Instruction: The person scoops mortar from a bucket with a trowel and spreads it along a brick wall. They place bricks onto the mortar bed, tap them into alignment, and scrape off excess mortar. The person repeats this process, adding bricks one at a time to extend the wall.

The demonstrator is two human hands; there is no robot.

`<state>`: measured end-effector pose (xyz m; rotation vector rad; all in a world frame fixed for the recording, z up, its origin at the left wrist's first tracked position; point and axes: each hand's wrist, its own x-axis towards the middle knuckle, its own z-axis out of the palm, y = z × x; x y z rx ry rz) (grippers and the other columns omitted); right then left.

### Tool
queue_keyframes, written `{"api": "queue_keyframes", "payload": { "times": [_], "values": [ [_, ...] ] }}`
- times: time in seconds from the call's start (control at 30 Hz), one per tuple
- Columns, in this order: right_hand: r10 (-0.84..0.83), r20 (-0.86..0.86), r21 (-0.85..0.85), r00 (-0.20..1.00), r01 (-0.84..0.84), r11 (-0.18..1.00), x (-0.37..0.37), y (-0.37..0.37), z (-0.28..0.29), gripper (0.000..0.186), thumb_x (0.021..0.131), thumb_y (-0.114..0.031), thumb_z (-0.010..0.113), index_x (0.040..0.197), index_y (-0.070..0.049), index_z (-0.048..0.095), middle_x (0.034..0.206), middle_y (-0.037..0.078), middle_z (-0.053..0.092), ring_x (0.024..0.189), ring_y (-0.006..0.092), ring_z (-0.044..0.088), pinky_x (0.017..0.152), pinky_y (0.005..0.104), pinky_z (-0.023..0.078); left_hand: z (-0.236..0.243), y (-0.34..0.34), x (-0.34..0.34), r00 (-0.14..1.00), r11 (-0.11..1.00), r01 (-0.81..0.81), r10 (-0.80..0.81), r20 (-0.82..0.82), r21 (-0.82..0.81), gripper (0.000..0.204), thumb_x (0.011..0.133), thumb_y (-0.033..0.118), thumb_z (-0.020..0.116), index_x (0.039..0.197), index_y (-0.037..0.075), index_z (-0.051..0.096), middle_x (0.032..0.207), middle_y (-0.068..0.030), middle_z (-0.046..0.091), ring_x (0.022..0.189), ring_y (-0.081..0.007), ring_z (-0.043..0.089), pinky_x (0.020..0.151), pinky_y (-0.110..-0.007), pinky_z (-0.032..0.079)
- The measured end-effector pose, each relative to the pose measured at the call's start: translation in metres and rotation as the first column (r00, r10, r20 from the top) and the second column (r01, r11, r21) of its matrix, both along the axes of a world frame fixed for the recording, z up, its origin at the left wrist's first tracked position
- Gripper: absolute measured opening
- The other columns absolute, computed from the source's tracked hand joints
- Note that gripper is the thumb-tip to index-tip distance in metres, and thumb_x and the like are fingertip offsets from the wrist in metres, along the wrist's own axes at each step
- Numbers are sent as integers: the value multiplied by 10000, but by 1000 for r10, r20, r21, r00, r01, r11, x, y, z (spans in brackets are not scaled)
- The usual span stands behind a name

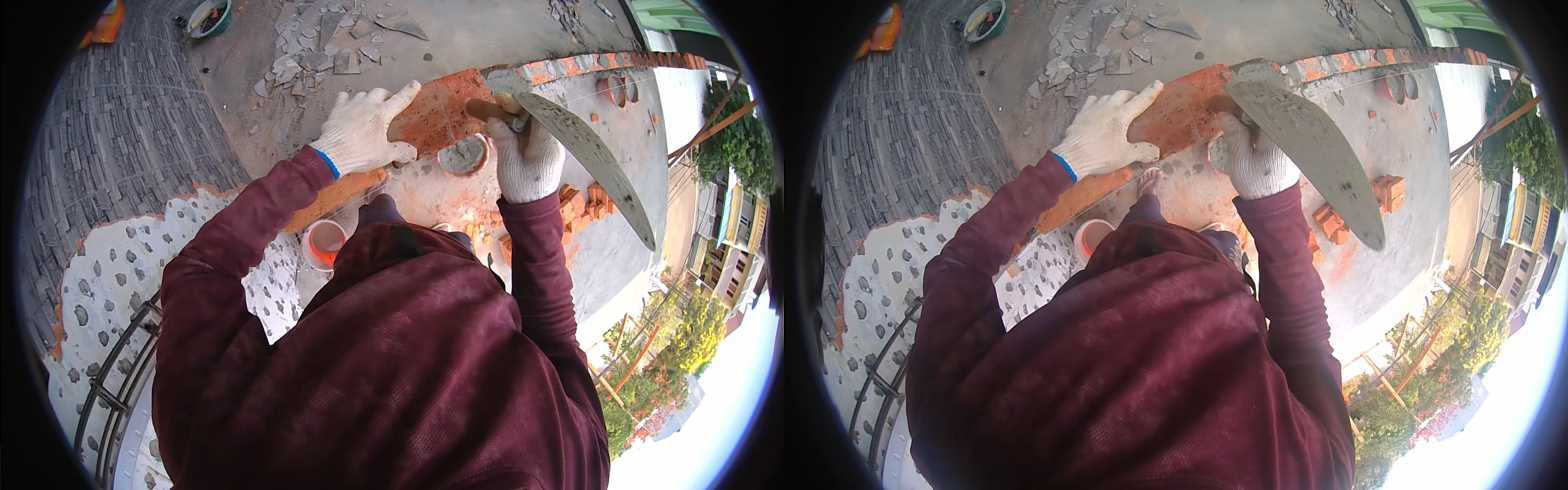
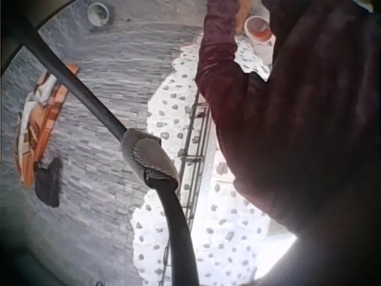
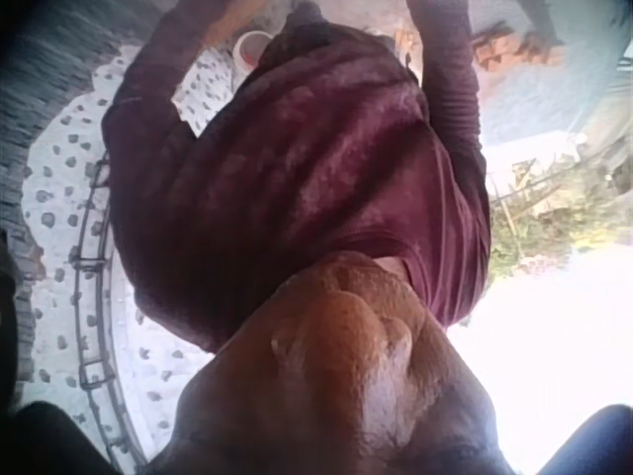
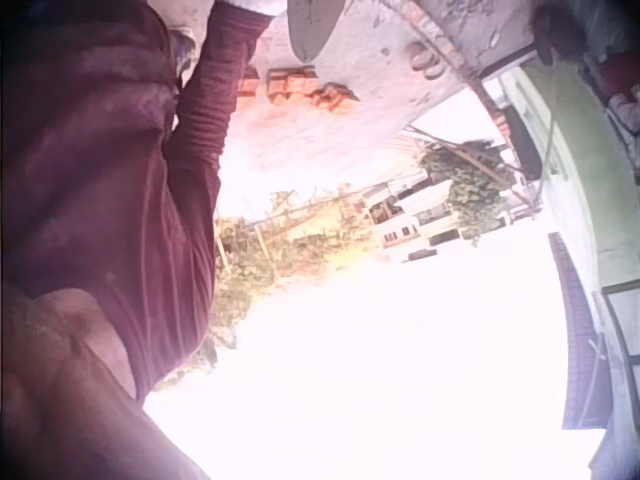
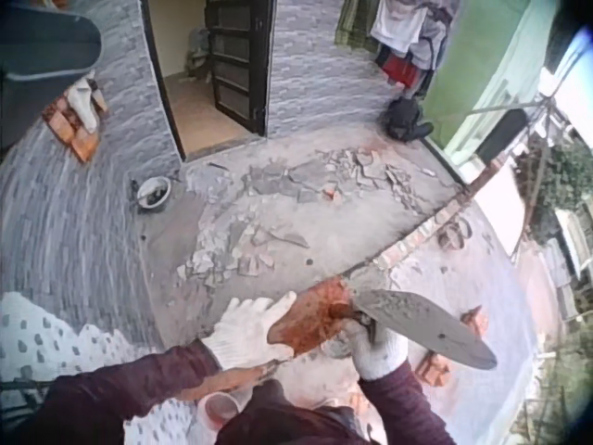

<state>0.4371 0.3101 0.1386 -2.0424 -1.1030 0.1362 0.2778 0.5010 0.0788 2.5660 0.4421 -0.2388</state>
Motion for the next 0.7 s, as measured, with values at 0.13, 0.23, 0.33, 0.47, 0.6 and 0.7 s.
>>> {"api": "queue_keyframes", "payload": {
  "times": [0.13,0.23,0.33,0.47,0.6,0.7],
  "values": [
    [-63,-426,74,903,104,992,3,3,-2,295,858,7,713,1144,-9,646,921,25,619,866,138,613,807,317,556,-7,0,-3,994,999,-42,44,100,-31,1025,763,461,799,1625,174,324,1368,-193,574,1222,-404,567,1086,-498,426],
    [15,-375,217,927,72,973,0,1,16,289,874,14,741,1146,-6,646,929,18,583,884,112,593,830,285,535,-13,3,-4,992,985,-33,53,116,-169,1001,787,401,798,1627,159,311,1461,-198,526,1298,-406,535,1126,-481,418],
    [54,-409,256,911,58,965,-15,1,39,289,896,32,741,1163,-8,639,976,33,626,927,117,609,841,291,534,-18,21,-12,993,937,-19,59,102,-350,957,809,337,792,1617,127,325,1556,-206,460,1392,-382,487,1157,-446,409],
    [134,-544,260,829,15,965,-34,3,60,373,936,22,685,1288,39,563,1165,148,688,1004,203,675,870,346,582,-22,31,-21,995,901,-57,85,46,-429,886,823,302,782,1585,87,384,1600,-196,428,1445,-332,462,1172,-410,403],
    [140,-536,214,833,-27,977,-43,5,57,339,948,51,635,1273,68,541,1293,252,636,1086,314,702,879,415,635,-24,26,-24,987,895,-128,156,30,-428,854,817,328,785,1556,83,433,1554,-187,492,1412,-341,495,1168,-414,407],
    [124,-580,221,805,8,975,-39,-3,53,321,970,-23,640,1265,60,546,1259,262,649,1085,340,706,850,402,647,-19,21,-26,981,930,-123,168,102,-346,877,800,371,794,1552,92,439,1538,-192,502,1403,-356,493,1163,-440,408]
  ]
}}
